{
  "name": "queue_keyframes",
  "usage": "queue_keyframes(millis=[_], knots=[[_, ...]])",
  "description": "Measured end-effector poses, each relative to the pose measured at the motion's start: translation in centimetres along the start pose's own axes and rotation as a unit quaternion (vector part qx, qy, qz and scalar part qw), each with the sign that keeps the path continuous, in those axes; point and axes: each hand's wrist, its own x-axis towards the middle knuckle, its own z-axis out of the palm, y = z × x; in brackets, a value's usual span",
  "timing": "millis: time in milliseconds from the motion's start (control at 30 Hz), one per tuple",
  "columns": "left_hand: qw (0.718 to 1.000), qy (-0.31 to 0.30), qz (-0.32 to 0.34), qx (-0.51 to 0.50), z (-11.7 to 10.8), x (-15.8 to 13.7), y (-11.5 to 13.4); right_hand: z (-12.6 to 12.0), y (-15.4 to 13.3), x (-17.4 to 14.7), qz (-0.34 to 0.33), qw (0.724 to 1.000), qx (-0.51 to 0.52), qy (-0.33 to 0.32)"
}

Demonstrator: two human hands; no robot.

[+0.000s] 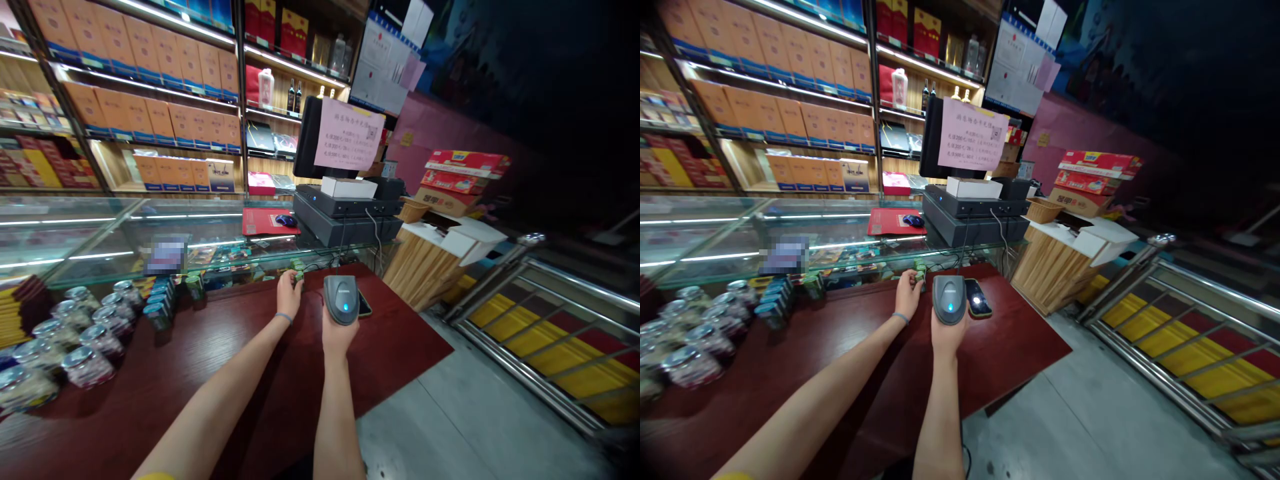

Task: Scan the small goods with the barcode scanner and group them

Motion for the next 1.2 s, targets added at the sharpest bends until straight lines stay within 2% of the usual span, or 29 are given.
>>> queue_keyframes(millis=[100, 200, 333, 433, 533, 600, 733, 833, 933, 1100, 1200], knots=[[0.994, 0.016, -0.035, -0.104, -2.3, -0.5, 0.8, -0.2, -1.6, 0.0, -0.008, 0.999, -0.024, 0.039], [0.979, 0.016, -0.086, -0.181, -6.2, -1.3, 1.5, -0.4, -3.4, -0.1, -0.029, 0.998, -0.060, 0.006], [0.947, -0.011, -0.194, -0.256, -12.9, -2.6, 2.0, -0.5, -5.5, -0.6, -0.053, 0.990, -0.085, -0.096], [0.921, -0.008, -0.239, -0.307, -17.9, -3.3, 1.8, -0.1, -6.8, -1.2, -0.080, 0.977, -0.096, -0.175], [0.902, 0.012, -0.275, -0.333, -21.9, -3.5, 1.5, 0.5, -8.0, -2.1, -0.113, 0.949, -0.123, -0.267], [0.890, 0.031, -0.293, -0.347, -23.8, -3.6, 1.2, 1.0, -8.8, -2.8, -0.138, 0.921, -0.135, -0.339], [0.871, 0.068, -0.304, -0.379, -25.8, -3.6, 0.6, 1.6, -10.2, -4.2, -0.210, 0.848, -0.154, -0.461], [0.864, 0.084, -0.307, -0.391, -26.3, -3.5, 0.1, 1.7, -10.9, -5.0, -0.256, 0.813, -0.181, -0.490], [0.858, 0.101, -0.313, -0.395, -26.3, -3.5, -0.4, 1.8, -11.2, -5.4, -0.281, 0.796, -0.190, -0.501], [0.897, 0.081, -0.280, -0.332, -26.3, -3.3, -1.2, 1.9, -11.2, -5.4, -0.289, 0.778, -0.210, -0.517], [0.901, 0.084, -0.279, -0.323, -26.3, -3.2, -1.3, 1.8, -11.3, -5.3, -0.286, 0.777, -0.216, -0.518]])
